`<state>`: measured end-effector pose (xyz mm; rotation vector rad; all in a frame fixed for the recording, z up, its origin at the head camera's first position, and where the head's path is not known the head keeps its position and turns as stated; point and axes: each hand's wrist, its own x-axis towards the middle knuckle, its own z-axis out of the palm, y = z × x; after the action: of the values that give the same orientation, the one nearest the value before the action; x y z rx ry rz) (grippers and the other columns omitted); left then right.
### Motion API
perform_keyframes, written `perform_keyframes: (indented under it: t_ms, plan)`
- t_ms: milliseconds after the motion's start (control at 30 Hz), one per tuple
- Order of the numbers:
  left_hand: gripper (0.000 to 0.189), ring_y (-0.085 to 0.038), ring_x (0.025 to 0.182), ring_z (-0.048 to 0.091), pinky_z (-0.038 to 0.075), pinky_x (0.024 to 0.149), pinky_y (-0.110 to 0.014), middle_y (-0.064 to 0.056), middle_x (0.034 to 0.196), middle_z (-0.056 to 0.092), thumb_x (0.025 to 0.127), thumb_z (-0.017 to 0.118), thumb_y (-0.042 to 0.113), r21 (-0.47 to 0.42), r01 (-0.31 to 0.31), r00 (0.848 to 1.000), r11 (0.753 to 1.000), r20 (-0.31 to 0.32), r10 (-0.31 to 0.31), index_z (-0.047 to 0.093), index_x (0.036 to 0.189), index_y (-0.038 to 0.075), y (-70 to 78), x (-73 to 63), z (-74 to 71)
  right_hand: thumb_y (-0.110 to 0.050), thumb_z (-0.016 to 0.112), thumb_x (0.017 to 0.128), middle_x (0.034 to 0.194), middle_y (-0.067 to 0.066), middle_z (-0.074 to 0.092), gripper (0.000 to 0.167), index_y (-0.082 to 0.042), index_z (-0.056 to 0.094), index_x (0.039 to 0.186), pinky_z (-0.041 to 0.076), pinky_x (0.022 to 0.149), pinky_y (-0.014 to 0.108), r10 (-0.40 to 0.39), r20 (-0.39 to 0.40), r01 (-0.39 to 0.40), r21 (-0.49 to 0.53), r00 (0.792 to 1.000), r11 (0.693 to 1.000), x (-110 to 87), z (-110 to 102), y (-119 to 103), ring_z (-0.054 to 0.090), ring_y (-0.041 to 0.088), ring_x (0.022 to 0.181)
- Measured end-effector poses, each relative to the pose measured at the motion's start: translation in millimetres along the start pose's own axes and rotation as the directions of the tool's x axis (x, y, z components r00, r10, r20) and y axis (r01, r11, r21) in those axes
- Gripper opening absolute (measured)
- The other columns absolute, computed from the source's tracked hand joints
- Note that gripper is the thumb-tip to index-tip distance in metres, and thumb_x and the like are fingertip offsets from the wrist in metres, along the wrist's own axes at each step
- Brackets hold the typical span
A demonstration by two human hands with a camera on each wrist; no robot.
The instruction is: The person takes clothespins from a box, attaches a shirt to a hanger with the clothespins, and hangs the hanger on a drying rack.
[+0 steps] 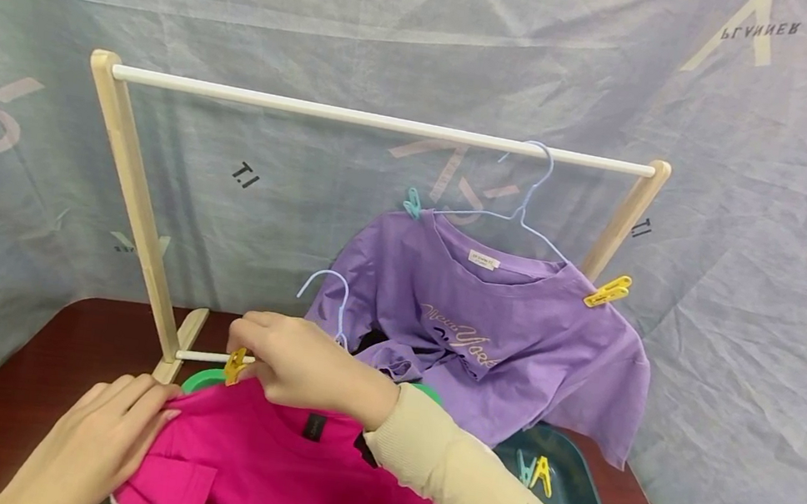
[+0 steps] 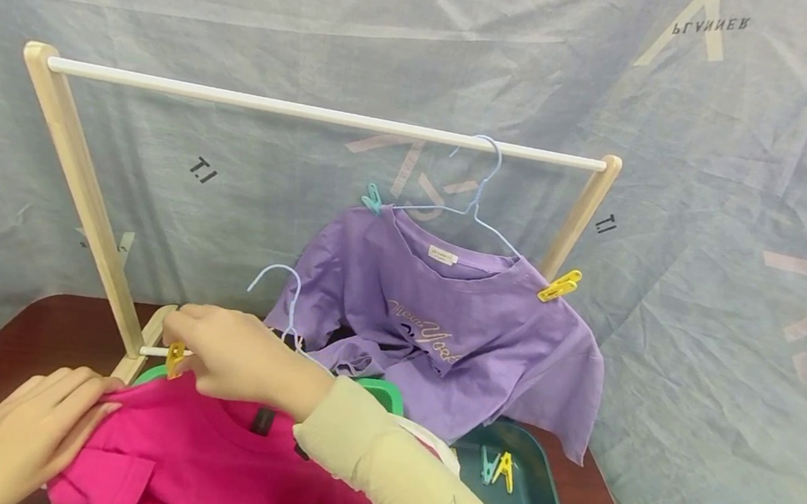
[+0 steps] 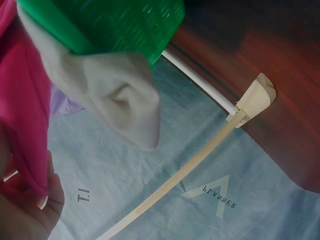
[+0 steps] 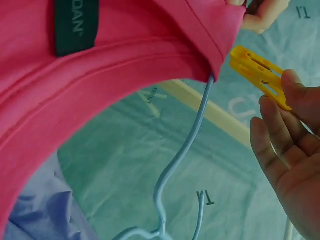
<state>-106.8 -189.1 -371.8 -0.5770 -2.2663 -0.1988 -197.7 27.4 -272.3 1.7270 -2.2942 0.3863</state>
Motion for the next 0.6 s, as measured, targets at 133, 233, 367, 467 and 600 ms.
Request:
perform_keyframes:
  t_ms: [133, 233, 367, 467, 600]
  plan:
    - [0.048, -0.013, 0.072, 0.048, 0.031, 0.067, -0.025, 0.001, 0.082, 0.056, 0.098, 0.027, 0.039, -0.007, -0.016, 0.999, 1.0, -0.03, 0.016, 0.062, 0.091, 0.006, 1.5, 1.3, 0.0, -0.001, 0.063, 0.078, 0.086, -0.006, 0.058, 0.015, -0.013, 0.056, 0.086, 0.041, 0.068, 0.009, -0.018, 0.034, 0.018, 0.002, 0.999, 1.0, 3.2, -0.3, -2.5, 0.054, 0.003, 0.078]
    - [0.048, -0.014, 0.071, 0.048, 0.031, 0.067, -0.025, 0.001, 0.082, 0.056, 0.098, 0.028, 0.038, -0.01, -0.021, 0.999, 1.0, -0.041, 0.021, 0.062, 0.091, 0.006, 2.2, 1.4, 0.2, 0.003, 0.06, 0.076, 0.082, -0.006, 0.057, 0.017, -0.012, 0.056, 0.082, 0.04, 0.068, 0.009, -0.03, 0.045, 0.03, -0.009, 0.999, 0.999, 5.1, 0.9, -3.3, 0.054, 0.003, 0.077]
    - [0.047, -0.014, 0.071, 0.049, 0.031, 0.067, -0.025, 0.001, 0.082, 0.057, 0.098, 0.029, 0.037, -0.015, -0.031, 0.997, 0.999, -0.073, 0.03, 0.062, 0.09, 0.005, 2.0, 1.8, 0.8, 0.003, 0.061, 0.076, 0.079, -0.007, 0.056, 0.017, -0.013, 0.057, 0.081, 0.041, 0.068, 0.01, -0.04, 0.051, 0.042, -0.028, 0.998, 0.999, 8.0, 3.5, -4.6, 0.055, 0.002, 0.075]
    - [0.046, -0.014, 0.07, 0.048, 0.03, 0.065, -0.025, 0.001, 0.08, 0.056, 0.098, 0.03, 0.037, -0.017, -0.046, 0.993, 0.999, -0.11, 0.044, 0.062, 0.089, 0.005, 1.7, 2.5, 1.4, 0.001, 0.063, 0.077, 0.077, -0.008, 0.056, 0.016, -0.013, 0.058, 0.08, 0.041, 0.068, 0.009, -0.044, 0.055, 0.046, -0.039, 0.998, 0.998, 9.7, 6.3, -5.5, 0.055, 0.001, 0.074]
    - [0.045, -0.014, 0.068, 0.047, 0.03, 0.063, -0.024, 0.001, 0.079, 0.056, 0.098, 0.032, 0.037, -0.018, -0.058, 0.989, 0.998, -0.137, 0.055, 0.063, 0.087, 0.006, 1.4, 3.0, 1.6, 0.0, 0.064, 0.077, 0.077, -0.009, 0.057, 0.015, -0.014, 0.058, 0.079, 0.04, 0.068, 0.008, -0.031, 0.081, 0.036, -0.057, 0.996, 0.998, 11.7, 9.5, -6.9, 0.054, -0.001, 0.074]
